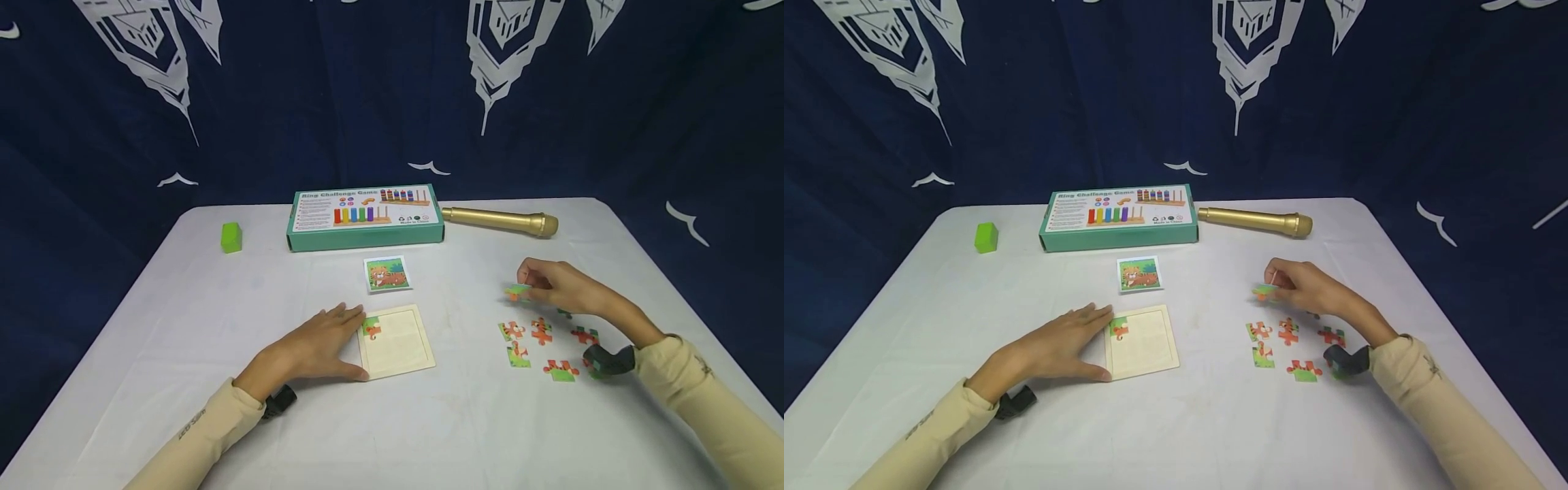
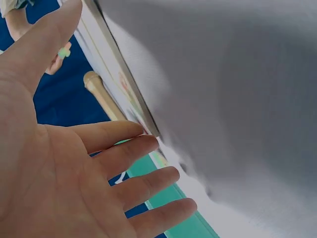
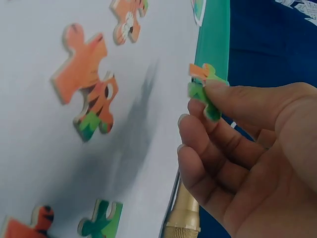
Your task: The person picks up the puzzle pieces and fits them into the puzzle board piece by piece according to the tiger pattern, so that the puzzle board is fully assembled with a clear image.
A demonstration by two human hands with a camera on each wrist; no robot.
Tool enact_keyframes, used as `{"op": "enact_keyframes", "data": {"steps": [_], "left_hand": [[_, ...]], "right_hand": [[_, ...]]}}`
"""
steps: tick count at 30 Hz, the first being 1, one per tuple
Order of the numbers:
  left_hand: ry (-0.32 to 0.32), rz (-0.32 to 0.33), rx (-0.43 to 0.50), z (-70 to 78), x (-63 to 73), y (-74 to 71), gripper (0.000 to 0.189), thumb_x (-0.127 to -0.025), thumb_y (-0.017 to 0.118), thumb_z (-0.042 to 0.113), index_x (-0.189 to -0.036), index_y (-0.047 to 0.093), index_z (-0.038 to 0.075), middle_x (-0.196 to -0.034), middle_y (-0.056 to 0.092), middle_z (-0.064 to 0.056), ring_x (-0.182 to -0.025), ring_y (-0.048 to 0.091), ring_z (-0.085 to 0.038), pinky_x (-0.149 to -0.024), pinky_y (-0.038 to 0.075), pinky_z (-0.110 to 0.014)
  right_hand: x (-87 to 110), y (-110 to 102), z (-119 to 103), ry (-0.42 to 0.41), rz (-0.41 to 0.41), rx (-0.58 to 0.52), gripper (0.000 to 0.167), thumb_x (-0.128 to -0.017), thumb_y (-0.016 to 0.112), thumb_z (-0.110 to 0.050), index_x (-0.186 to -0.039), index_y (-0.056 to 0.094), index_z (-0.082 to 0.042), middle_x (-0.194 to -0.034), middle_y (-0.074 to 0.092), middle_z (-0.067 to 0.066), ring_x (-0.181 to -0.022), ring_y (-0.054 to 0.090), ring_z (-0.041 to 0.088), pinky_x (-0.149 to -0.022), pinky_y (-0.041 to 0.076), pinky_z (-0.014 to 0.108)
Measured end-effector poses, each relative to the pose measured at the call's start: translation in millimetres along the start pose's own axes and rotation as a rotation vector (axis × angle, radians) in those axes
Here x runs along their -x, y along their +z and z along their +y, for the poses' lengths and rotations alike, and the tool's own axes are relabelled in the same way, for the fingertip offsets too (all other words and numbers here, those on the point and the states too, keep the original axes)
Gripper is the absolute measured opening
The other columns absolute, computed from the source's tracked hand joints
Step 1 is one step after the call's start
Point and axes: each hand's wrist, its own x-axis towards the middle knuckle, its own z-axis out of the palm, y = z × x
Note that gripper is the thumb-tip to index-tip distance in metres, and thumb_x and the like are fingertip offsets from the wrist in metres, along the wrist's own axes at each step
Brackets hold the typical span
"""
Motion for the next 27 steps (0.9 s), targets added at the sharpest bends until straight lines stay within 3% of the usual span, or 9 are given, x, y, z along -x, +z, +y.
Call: {"op": "enact_keyframes", "data": {"steps": [11, 20, 27], "left_hand": [[-0.017, -0.028, 0.001, -0.5, 1.4, 1.0, 0.103, -0.074, 0.073, 0.061, -0.149, 0.032, 0.004, -0.157, 0.025, -0.006, -0.146, 0.014, -0.031, -0.115, 0.017, -0.054], [0.001, -0.017, -0.002, -1.2, -0.7, 3.0, 0.107, -0.071, 0.074, 0.062, -0.15, 0.029, 0.005, -0.159, 0.022, -0.006, -0.147, 0.011, -0.033, -0.115, 0.016, -0.055], [-0.001, -0.004, -0.007, -2.5, -2.5, 4.1, 0.11, -0.07, 0.074, 0.064, -0.149, 0.03, 0.002, -0.157, 0.025, -0.011, -0.146, 0.013, -0.034, -0.115, 0.016, -0.055]], "right_hand": [[-13.2, 5.0, -14.4, -0.058, -0.033, -0.094, 0.018, -0.092, 0.061, -0.004, -0.107, 0.051, -0.008, -0.062, 0.048, -0.003, -0.052, 0.038, 0.004, -0.052, 0.036, 0.023], [-26.0, 13.1, -27.8, -0.098, -0.036, -0.103, 0.024, -0.091, 0.061, -0.001, -0.112, 0.053, -0.01, -0.082, 0.063, 0.006, -0.069, 0.055, 0.014, -0.065, 0.047, 0.027], [-38.6, 25.4, -39.4, -0.14, -0.066, -0.155, 0.028, -0.089, 0.064, 0.0, -0.114, 0.054, -0.009, -0.083, 0.064, 0.004, -0.07, 0.054, 0.013, -0.067, 0.047, 0.027]]}}
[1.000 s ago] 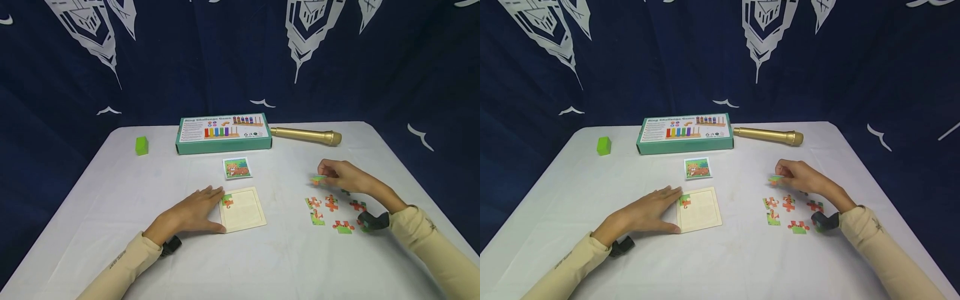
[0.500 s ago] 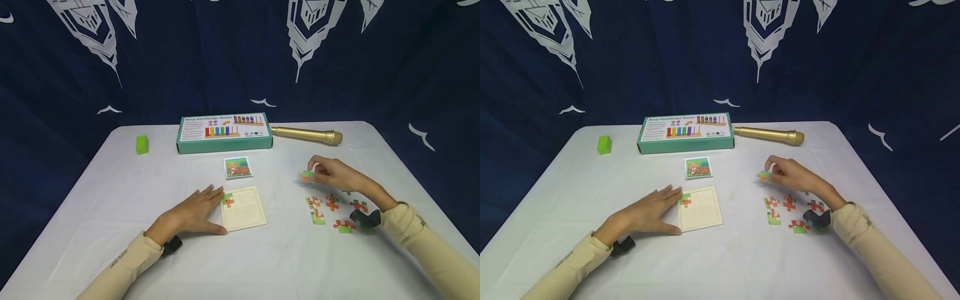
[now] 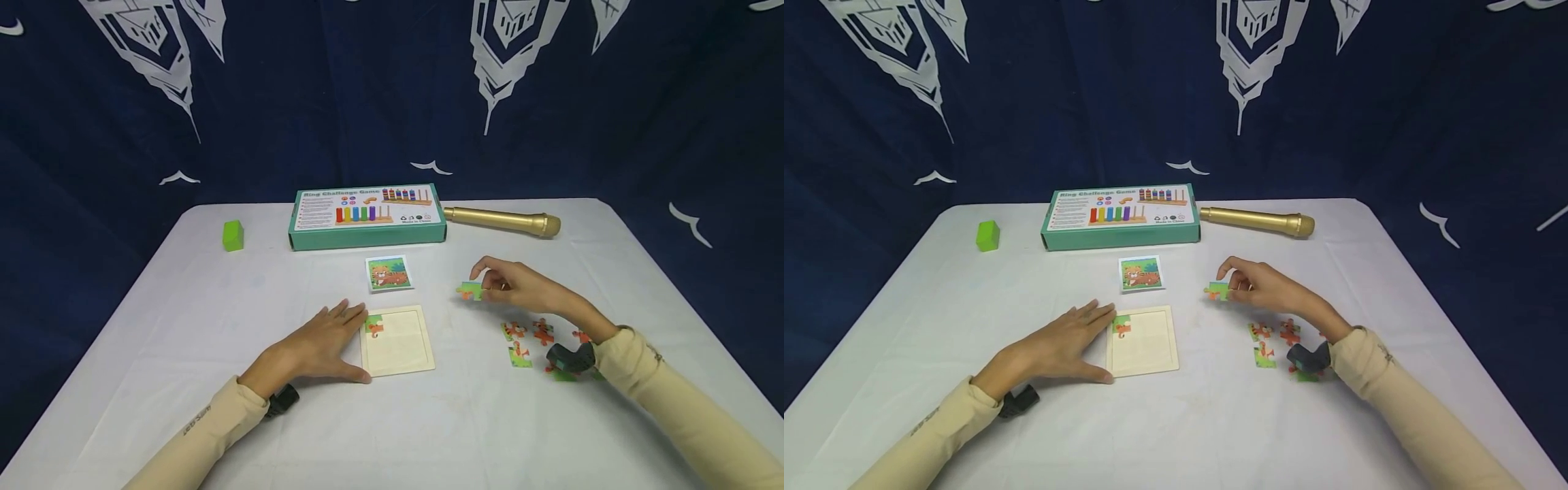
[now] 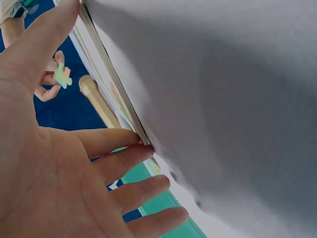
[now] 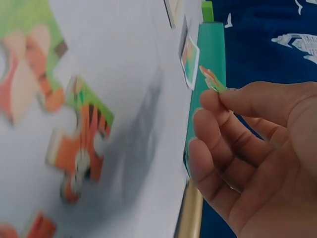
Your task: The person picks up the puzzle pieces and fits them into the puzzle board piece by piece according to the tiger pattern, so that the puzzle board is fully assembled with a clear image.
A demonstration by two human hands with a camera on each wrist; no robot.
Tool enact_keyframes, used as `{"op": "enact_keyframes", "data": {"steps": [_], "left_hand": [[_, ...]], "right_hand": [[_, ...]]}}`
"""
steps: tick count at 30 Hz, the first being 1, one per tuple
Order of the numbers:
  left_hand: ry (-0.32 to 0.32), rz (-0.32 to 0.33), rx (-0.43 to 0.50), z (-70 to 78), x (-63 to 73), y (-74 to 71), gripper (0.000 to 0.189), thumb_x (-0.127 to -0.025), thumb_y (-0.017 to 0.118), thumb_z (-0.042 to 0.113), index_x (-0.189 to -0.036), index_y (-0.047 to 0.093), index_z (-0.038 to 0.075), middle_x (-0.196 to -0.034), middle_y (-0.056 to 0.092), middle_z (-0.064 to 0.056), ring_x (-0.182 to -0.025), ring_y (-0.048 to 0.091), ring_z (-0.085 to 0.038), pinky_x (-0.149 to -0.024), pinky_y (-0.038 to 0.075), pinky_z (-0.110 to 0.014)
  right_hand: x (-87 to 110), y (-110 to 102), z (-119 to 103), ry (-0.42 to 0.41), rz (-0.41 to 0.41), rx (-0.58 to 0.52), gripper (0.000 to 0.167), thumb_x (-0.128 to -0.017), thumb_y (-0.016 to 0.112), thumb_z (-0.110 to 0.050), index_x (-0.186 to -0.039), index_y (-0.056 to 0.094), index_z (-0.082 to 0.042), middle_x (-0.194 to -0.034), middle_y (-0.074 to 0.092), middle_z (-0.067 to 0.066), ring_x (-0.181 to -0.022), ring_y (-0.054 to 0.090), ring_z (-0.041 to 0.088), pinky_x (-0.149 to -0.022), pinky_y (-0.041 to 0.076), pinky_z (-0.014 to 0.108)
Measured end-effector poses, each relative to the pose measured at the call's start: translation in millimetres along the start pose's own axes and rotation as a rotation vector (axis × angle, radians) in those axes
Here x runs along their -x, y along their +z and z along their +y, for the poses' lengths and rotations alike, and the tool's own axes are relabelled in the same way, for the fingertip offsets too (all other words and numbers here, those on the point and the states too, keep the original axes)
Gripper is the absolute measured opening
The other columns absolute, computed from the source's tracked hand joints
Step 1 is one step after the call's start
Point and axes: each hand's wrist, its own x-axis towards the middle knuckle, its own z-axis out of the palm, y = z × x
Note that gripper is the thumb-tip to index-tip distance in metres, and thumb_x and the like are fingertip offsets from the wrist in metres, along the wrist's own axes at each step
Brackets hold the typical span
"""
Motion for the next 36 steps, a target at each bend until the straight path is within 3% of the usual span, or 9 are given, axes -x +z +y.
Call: {"op": "enact_keyframes", "data": {"steps": [9, 18, 36], "left_hand": [[-0.007, 0.009, -0.007, 1.7, 0.1, -1.0, 0.11, -0.069, 0.076, 0.062, -0.148, 0.032, 0.0, -0.155, 0.028, -0.013, -0.145, 0.016, -0.035, -0.115, 0.016, -0.055], [0.0, 0.009, -0.002, 1.7, 2.2, -2.5, 0.11, -0.068, 0.077, 0.062, -0.148, 0.033, 0.001, -0.155, 0.03, -0.012, -0.145, 0.018, -0.036, -0.116, 0.018, -0.051], [-0.012, 0.003, 0.006, 1.1, 2.5, -2.4, 0.109, -0.068, 0.078, 0.06, -0.148, 0.032, 0.002, -0.155, 0.029, -0.01, -0.144, 0.02, -0.036, -0.116, 0.019, -0.046]], "right_hand": [[-14.8, 13.2, -7.0, -0.044, -0.027, -0.09, 0.024, -0.088, 0.066, 0.0, -0.11, 0.06, -0.007, -0.082, 0.063, 0.003, -0.076, 0.057, 0.014, -0.071, 0.049, 0.023], [-27.7, 25.7, -14.1, -0.032, -0.036, -0.151, 0.03, -0.085, 0.062, 0.008, -0.112, 0.062, -0.007, -0.09, 0.061, 0.008, -0.079, 0.057, 0.019, -0.068, 0.048, 0.023], [-43.0, 42.0, -30.2, -0.057, -0.08, -0.257, 0.027, -0.085, 0.063, 0.007, -0.11, 0.06, -0.002, -0.085, 0.066, 0.013, -0.076, 0.06, 0.019, -0.069, 0.051, 0.024]]}}
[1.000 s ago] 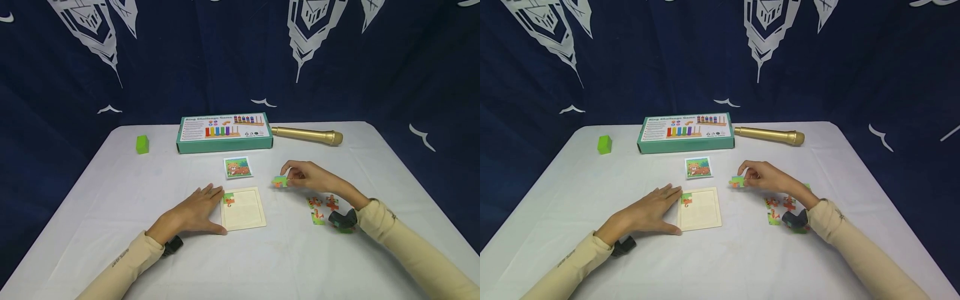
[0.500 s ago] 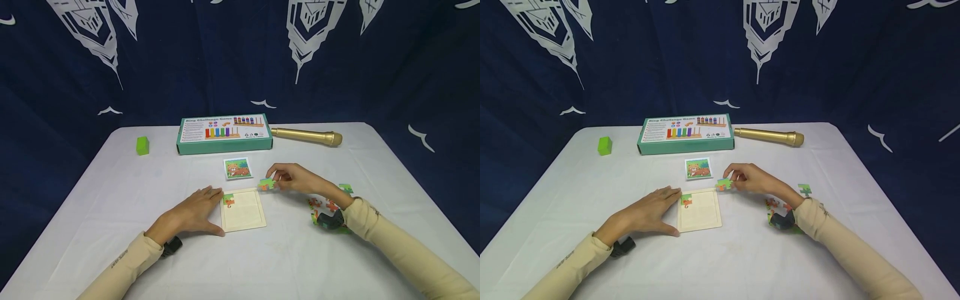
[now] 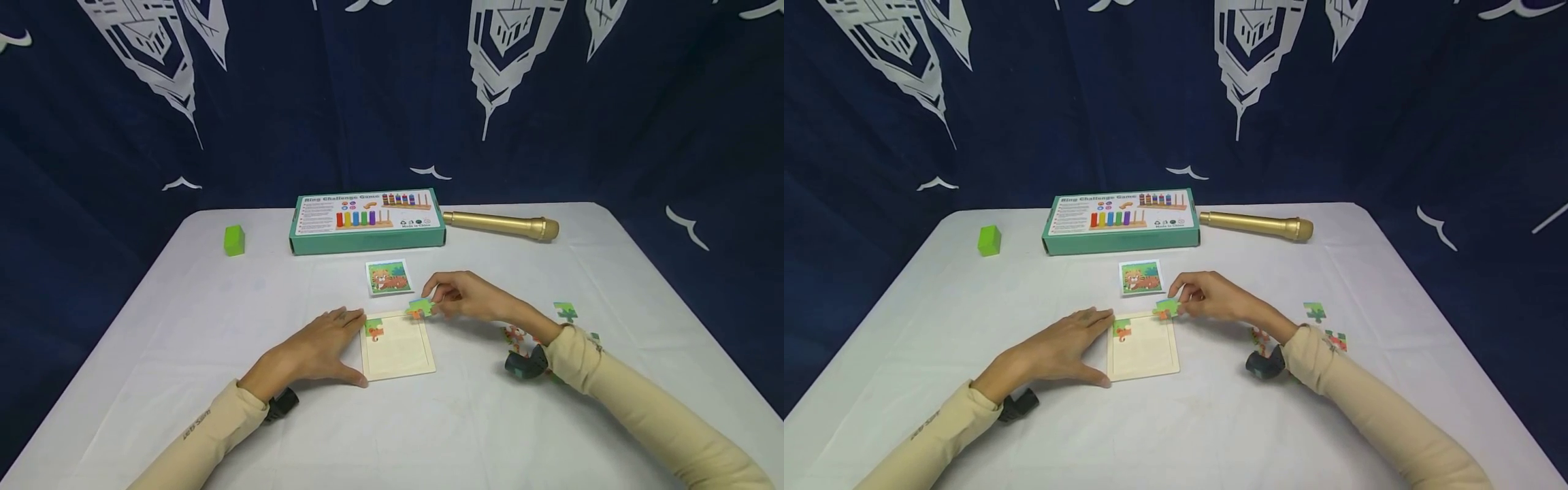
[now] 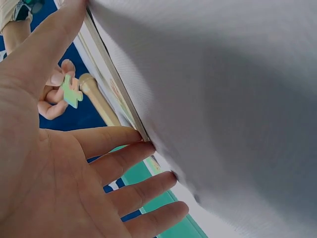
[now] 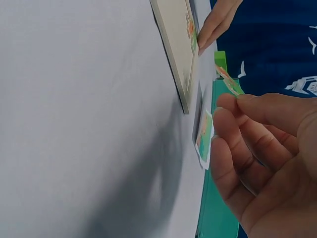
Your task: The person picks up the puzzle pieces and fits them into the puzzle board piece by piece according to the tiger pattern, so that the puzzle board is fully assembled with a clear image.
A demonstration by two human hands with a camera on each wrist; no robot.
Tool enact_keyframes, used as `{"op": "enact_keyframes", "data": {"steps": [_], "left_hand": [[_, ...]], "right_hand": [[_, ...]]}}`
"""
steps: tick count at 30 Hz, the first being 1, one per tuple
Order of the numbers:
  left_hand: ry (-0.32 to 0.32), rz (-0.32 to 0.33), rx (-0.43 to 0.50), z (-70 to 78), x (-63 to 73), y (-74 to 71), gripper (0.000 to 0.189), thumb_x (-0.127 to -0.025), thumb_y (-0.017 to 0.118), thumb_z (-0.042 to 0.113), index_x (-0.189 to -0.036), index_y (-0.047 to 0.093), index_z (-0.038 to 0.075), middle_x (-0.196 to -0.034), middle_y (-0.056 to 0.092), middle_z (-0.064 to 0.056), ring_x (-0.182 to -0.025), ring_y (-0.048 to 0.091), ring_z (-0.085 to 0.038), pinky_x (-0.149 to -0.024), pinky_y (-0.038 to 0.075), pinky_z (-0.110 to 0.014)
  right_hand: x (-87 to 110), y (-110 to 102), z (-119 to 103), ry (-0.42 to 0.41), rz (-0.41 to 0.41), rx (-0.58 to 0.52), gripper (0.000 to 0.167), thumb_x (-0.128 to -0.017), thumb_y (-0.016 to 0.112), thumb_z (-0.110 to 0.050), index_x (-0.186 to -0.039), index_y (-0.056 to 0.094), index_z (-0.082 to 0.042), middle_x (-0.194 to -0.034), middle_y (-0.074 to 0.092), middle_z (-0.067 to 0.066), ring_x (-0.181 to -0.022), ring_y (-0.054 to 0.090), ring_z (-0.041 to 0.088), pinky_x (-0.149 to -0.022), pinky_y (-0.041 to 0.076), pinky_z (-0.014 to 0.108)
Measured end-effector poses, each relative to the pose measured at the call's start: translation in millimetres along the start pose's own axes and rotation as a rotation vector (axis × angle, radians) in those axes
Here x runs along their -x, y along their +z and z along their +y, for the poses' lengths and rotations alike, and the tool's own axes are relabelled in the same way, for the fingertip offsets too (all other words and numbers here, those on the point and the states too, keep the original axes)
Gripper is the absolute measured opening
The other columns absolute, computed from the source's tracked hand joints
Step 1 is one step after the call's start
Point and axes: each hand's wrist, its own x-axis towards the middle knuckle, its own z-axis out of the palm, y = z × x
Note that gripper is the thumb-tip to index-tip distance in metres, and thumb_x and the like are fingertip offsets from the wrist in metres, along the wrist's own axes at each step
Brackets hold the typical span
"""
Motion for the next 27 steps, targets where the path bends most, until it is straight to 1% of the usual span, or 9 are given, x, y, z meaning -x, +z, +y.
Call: {"op": "enact_keyframes", "data": {"steps": [6, 9, 15, 22, 27], "left_hand": [[0.005, 0.011, -0.011, -0.6, -0.9, 1.5, 0.109, -0.067, 0.078, 0.061, -0.148, 0.034, 0.002, -0.155, 0.03, -0.009, -0.143, 0.023, -0.036, -0.116, 0.021, -0.046], [0.009, 0.019, -0.015, -0.8, -0.4, 1.4, 0.109, -0.067, 0.078, 0.062, -0.147, 0.034, 0.002, -0.155, 0.031, -0.01, -0.142, 0.024, -0.036, -0.116, 0.021, -0.045], [0.013, 0.022, -0.01, -0.8, 0.6, 1.2, 0.108, -0.067, 0.077, 0.062, -0.147, 0.035, 0.002, -0.154, 0.031, -0.01, -0.142, 0.024, -0.037, -0.116, 0.021, -0.046], [0.012, 0.024, -0.01, -0.1, 1.1, 0.8, 0.108, -0.067, 0.078, 0.061, -0.147, 0.035, 0.002, -0.154, 0.032, -0.01, -0.142, 0.025, -0.037, -0.115, 0.022, -0.046], [0.015, 0.023, -0.009, 0.0, 0.9, 0.3, 0.108, -0.067, 0.078, 0.061, -0.147, 0.035, 0.002, -0.154, 0.032, -0.01, -0.142, 0.025, -0.038, -0.115, 0.022, -0.046]], "right_hand": [[-3.7, 5.7, -0.6, -0.003, -0.013, -0.028, 0.027, -0.085, 0.065, 0.007, -0.111, 0.06, 0.0, -0.083, 0.068, 0.017, -0.071, 0.06, 0.016, -0.068, 0.051, 0.024], [-5.2, 7.1, -1.4, -0.014, -0.02, -0.032, 0.026, -0.086, 0.067, 0.003, -0.111, 0.06, 0.001, -0.082, 0.067, 0.018, -0.067, 0.058, 0.015, -0.065, 0.05, 0.024], [-7.6, 9.8, -2.6, -0.018, -0.021, -0.015, 0.025, -0.086, 0.067, 0.0, -0.11, 0.062, 0.0, -0.084, 0.067, 0.017, -0.067, 0.056, 0.014, -0.063, 0.048, 0.022], [-10.3, 13.5, -3.2, -0.033, -0.016, 0.018, 0.023, -0.086, 0.067, 0.0, -0.109, 0.064, -0.002, -0.083, 0.065, 0.007, -0.065, 0.054, 0.012, -0.057, 0.044, 0.02], [-12.2, 15.6, -3.7, -0.033, -0.014, 0.025, 0.021, -0.087, 0.067, -0.001, -0.108, 0.064, -0.002, -0.083, 0.065, 0.007, -0.065, 0.054, 0.012, -0.057, 0.044, 0.02]]}}
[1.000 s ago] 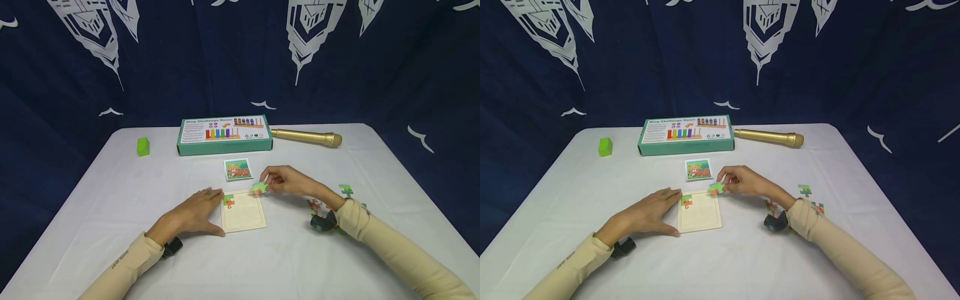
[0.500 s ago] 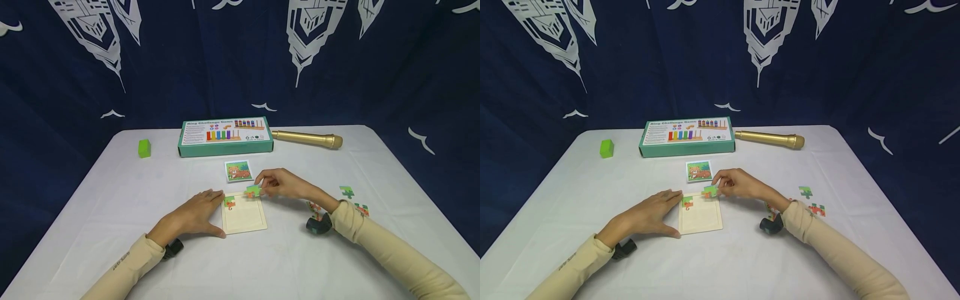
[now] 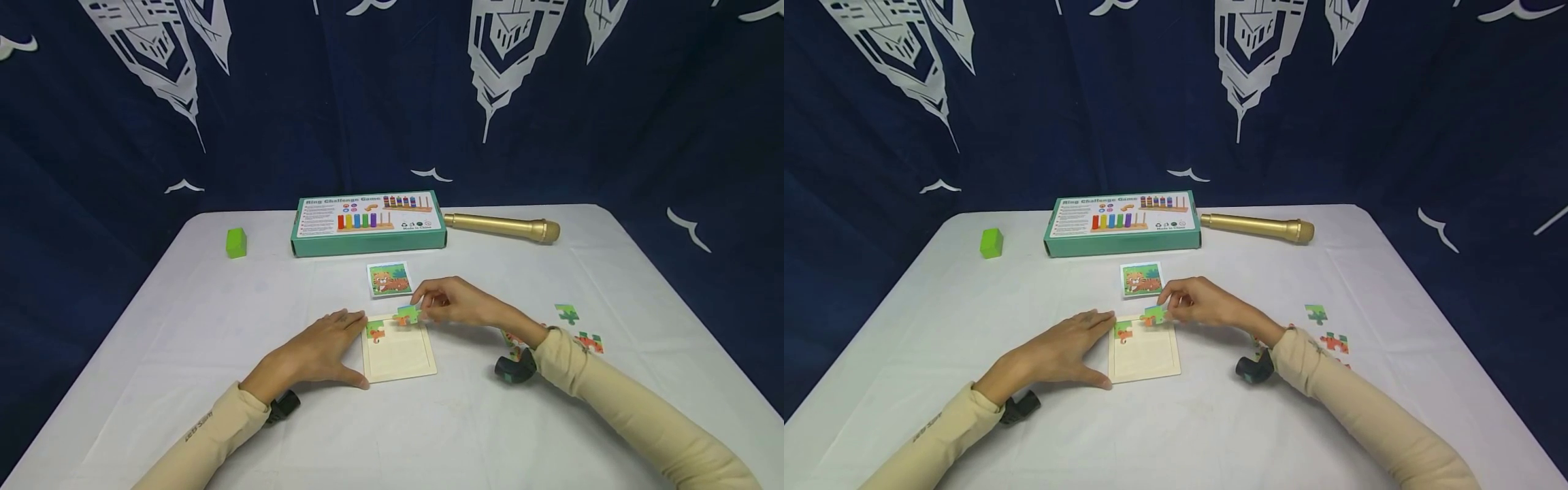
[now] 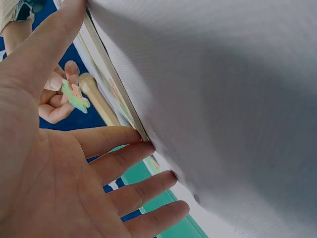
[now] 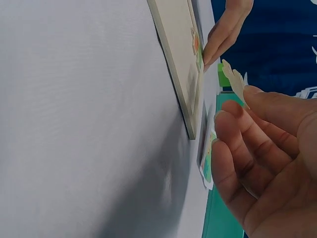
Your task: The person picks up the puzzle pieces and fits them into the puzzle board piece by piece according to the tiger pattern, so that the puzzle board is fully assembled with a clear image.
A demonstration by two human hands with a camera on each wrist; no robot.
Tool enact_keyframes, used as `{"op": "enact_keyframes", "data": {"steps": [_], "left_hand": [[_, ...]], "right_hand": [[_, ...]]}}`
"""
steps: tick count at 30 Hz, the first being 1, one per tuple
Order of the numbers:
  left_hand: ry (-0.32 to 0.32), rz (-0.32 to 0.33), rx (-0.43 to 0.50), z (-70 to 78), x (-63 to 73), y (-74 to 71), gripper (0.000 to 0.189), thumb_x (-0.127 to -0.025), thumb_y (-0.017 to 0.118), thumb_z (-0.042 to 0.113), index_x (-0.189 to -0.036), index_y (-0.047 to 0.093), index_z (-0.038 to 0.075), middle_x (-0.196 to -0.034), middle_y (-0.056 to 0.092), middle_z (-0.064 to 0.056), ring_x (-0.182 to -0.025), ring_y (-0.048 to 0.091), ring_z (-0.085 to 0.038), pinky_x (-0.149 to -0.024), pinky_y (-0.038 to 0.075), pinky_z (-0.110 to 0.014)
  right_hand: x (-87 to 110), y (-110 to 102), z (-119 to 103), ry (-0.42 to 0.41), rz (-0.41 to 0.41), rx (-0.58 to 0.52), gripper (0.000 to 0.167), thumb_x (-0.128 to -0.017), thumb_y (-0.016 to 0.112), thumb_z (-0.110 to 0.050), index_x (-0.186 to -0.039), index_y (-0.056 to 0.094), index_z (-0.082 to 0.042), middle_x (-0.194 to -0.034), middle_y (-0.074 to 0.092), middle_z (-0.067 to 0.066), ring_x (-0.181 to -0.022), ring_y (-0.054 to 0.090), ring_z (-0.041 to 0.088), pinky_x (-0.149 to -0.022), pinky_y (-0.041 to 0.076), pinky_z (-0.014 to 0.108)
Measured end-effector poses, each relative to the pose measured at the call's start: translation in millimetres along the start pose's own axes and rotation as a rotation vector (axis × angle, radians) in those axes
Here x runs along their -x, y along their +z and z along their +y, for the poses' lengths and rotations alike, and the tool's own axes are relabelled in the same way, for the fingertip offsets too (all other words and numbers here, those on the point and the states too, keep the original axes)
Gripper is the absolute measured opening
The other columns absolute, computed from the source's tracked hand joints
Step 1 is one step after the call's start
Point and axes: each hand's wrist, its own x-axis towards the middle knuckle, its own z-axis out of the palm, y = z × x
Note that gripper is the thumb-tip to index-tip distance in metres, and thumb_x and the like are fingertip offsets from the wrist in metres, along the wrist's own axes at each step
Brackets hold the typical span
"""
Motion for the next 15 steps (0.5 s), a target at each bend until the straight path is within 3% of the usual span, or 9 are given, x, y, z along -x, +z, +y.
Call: {"op": "enact_keyframes", "data": {"steps": [15], "left_hand": [[-0.015, -0.008, -0.006, -0.2, -0.6, 0.0, 0.108, -0.068, 0.077, 0.062, -0.148, 0.034, 0.003, -0.155, 0.031, -0.009, -0.142, 0.024, -0.037, -0.116, 0.022, -0.046]], "right_hand": [[-5.7, 8.3, 0.5, 0.005, -0.035, -0.016, 0.019, -0.089, 0.066, -0.003, -0.108, 0.064, -0.002, -0.08, 0.065, 0.007, -0.061, 0.051, 0.011, -0.054, 0.04, 0.019]]}}
